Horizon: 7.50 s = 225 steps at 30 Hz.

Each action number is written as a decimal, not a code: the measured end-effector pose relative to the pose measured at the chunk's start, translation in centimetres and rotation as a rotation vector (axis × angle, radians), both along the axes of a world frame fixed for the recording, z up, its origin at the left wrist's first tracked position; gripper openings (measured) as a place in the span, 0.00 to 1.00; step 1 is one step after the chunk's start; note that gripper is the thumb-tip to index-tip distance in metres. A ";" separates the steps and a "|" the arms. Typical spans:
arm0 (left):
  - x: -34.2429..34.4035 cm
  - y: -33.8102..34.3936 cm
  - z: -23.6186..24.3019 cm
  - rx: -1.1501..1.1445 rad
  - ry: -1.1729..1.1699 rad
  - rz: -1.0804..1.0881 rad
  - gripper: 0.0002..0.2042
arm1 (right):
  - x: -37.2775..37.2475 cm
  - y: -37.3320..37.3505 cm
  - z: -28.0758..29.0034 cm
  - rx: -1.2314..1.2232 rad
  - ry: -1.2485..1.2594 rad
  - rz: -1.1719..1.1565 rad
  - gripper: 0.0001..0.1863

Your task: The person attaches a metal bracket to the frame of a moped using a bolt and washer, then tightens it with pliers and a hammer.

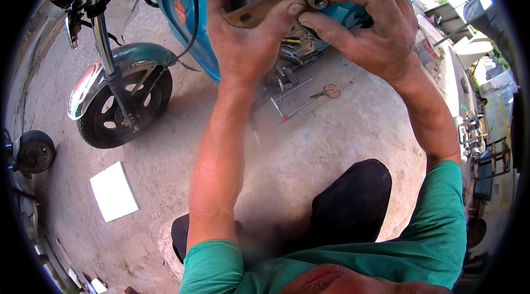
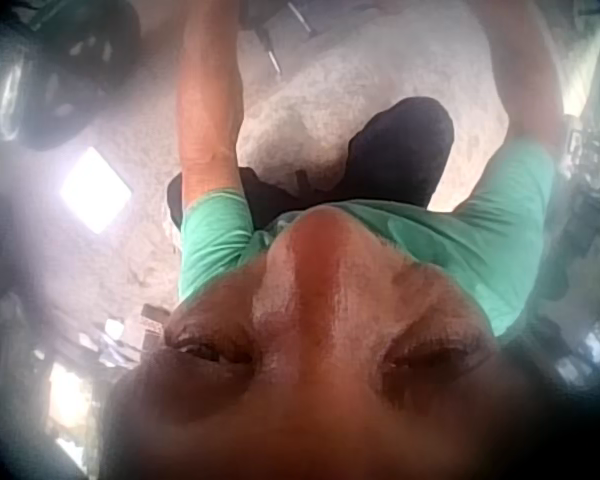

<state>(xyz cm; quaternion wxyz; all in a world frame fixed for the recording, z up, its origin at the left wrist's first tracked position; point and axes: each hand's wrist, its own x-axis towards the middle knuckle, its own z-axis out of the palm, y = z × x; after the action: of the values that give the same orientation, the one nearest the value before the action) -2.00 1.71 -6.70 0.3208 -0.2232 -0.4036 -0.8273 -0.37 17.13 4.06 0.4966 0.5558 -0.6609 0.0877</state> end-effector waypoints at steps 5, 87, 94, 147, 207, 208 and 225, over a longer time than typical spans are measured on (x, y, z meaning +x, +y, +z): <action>0.0 -0.1 0.0 0.013 0.010 -0.012 0.43 | 1.2 0.3 0.3 0.028 -0.067 -0.042 0.17; -0.3 -0.4 -0.4 -0.094 -0.053 0.128 0.38 | -1.1 0.8 0.8 0.171 0.154 -0.002 0.15; -0.4 -0.3 -0.5 -0.066 -0.052 0.086 0.41 | 0.9 1.6 0.7 0.256 0.010 -0.081 0.23; -0.2 0.1 0.2 0.008 -0.039 0.022 0.43 | 0.3 1.1 0.0 0.066 -0.021 -0.037 0.16; -0.2 -0.4 0.5 -0.029 -0.007 0.020 0.42 | 0.7 0.7 -0.4 0.022 -0.059 -0.078 0.18; -0.2 -0.4 0.4 -0.030 -0.007 0.019 0.42 | 0.7 0.7 -0.4 0.021 -0.059 -0.074 0.18; 0.0 -0.2 0.6 -0.041 -0.041 0.054 0.42 | -0.7 1.2 -1.0 0.027 0.001 -0.040 0.19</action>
<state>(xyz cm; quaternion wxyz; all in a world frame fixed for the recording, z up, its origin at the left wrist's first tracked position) -2.03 1.48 -6.13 0.3297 -0.2017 -0.4329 -0.8144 -1.12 18.30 3.06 0.4911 0.5491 -0.6728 0.0684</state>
